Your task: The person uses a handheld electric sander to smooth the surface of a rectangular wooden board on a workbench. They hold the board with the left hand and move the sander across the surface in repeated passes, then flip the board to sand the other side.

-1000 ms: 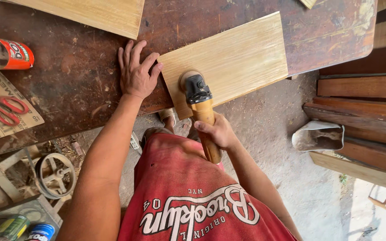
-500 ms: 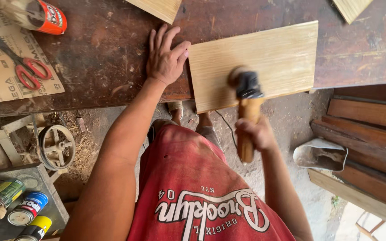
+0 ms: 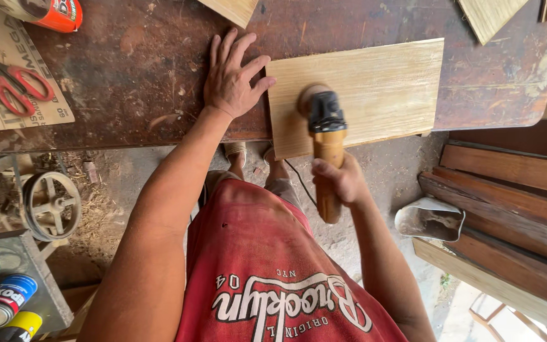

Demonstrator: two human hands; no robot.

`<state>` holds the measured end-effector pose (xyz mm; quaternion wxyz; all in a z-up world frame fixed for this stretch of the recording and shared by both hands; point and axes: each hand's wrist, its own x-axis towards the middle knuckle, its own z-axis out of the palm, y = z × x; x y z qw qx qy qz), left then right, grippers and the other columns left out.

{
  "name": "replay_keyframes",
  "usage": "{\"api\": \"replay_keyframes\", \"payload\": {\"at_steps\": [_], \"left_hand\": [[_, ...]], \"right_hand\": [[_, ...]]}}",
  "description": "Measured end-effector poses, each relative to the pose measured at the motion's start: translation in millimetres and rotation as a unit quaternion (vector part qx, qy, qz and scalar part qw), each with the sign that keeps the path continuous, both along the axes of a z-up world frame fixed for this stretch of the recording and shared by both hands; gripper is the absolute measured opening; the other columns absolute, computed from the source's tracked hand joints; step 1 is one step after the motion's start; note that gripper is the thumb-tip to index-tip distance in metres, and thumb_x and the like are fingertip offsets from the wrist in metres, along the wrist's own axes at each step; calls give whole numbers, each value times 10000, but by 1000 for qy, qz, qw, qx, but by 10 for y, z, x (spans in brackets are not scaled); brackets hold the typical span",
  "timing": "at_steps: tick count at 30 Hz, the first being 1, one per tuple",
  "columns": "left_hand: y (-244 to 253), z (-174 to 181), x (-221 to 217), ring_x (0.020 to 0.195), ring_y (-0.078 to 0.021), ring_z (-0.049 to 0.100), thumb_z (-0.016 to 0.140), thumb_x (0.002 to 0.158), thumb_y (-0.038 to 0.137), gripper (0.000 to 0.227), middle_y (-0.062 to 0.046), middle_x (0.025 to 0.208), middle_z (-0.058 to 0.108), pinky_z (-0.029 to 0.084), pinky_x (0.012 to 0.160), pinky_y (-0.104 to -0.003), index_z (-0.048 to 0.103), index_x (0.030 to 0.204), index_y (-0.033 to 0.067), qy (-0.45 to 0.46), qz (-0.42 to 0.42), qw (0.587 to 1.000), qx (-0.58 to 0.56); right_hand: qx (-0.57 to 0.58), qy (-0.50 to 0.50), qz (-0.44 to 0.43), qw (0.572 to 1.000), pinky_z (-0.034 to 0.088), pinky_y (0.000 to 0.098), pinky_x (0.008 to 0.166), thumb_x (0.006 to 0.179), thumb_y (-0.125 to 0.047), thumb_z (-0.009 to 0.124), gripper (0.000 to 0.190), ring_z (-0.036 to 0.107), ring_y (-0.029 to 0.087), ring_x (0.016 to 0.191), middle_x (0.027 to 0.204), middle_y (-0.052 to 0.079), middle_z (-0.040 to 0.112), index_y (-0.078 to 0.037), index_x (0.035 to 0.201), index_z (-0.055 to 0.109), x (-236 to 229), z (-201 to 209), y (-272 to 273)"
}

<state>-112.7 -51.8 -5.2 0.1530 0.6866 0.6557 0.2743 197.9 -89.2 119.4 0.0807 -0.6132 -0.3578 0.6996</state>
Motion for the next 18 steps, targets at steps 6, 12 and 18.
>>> {"api": "replay_keyframes", "payload": {"at_steps": [6, 12, 18], "left_hand": [[28, 46, 24, 1480, -421, 277, 773, 931, 609, 506, -128, 1530, 428, 111, 1239, -639, 755, 1190, 175, 4, -4, 1000, -15], [12, 12, 30, 1487, -430, 277, 760, 987, 575, 447, -133, 1527, 432, 118, 1247, -648, 738, 1193, 179, 11, -2, 1000, -6], [22, 62, 34, 1492, -423, 300, 717, 1036, 551, 396, -110, 1535, 447, 148, 1253, -646, 739, 1217, 199, 4, 4, 1000, -1]], "right_hand": [[16, 22, -108, 994, 607, 415, 697, 909, -265, 748, 397, 674, 240, 720, 838, 131, 659, 53, 1085, 587, 503, -65, 254], [6, 45, -161, 986, 593, 399, 650, 810, -256, 725, 400, 672, 227, 679, 810, 100, 674, -32, 1124, 617, 367, -5, 12], [8, 83, 27, 996, 543, 325, 634, 812, -240, 800, 364, 637, 175, 687, 814, 85, 674, -4, 1033, 635, -102, 12, -378]]}}
